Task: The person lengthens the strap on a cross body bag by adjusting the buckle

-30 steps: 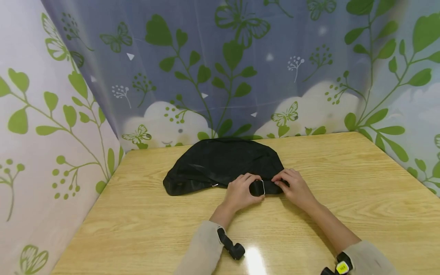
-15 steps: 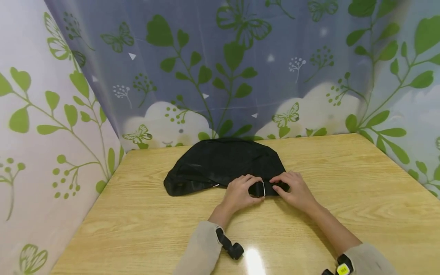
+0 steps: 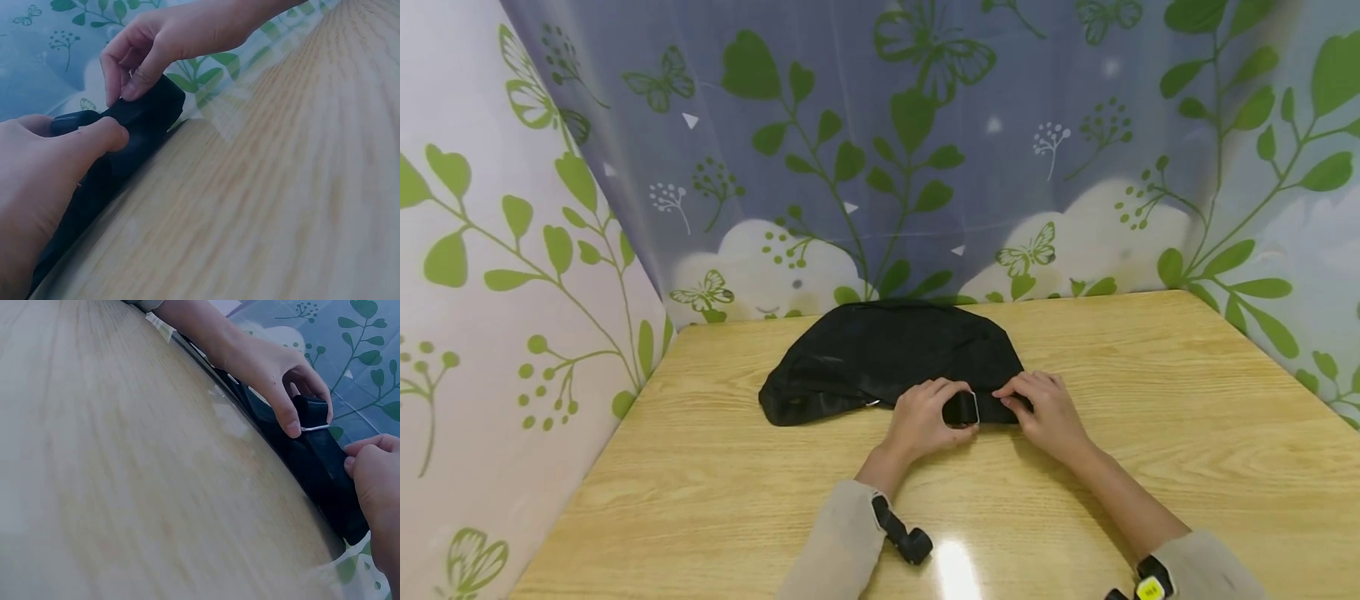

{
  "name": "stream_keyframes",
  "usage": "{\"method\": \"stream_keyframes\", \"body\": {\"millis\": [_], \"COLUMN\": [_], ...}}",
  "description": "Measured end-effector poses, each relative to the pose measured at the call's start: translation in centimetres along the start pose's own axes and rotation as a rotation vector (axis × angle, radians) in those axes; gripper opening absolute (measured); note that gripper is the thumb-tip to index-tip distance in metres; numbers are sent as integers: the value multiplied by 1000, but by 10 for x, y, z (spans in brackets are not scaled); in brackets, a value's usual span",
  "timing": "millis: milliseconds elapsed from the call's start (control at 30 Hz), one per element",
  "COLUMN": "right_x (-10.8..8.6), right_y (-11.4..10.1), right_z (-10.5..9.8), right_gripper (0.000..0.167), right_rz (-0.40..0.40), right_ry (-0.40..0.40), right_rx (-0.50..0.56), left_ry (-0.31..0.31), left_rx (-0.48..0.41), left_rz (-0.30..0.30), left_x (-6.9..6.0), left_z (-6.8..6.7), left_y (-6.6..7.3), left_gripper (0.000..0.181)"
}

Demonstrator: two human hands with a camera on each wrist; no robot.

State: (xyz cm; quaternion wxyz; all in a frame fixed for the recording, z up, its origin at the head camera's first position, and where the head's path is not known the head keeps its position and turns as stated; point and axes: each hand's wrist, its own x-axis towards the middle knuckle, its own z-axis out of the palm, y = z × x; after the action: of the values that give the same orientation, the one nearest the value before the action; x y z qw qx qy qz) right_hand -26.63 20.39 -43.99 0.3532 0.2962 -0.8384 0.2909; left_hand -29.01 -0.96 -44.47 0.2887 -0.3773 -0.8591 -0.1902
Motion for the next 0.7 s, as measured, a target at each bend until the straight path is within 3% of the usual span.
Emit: {"method": "stream_keyframes", "body": {"millis": [233, 433, 533, 700], "right_x": [-1, -1, -2, -1], "right_y": [1, 1, 3, 3], "right_z": [-4, -7, -5, -2], "right_gripper": [19, 15, 13, 19], "right_rz": [118, 198, 150, -27], "right_ry": [50, 75, 70, 3], "right_rx": [-111, -127, -103, -35], "left_ry": [36, 57, 39, -3], "left_rx": [12, -4, -40, -91], "left_rz": [-56, -61, -29, 41], "left_x": [0, 1, 0, -2], "left_z": [1, 1, 1, 0], "left_y": [0, -1, -1, 0], "left_gripper": [49, 50, 51, 52]}}
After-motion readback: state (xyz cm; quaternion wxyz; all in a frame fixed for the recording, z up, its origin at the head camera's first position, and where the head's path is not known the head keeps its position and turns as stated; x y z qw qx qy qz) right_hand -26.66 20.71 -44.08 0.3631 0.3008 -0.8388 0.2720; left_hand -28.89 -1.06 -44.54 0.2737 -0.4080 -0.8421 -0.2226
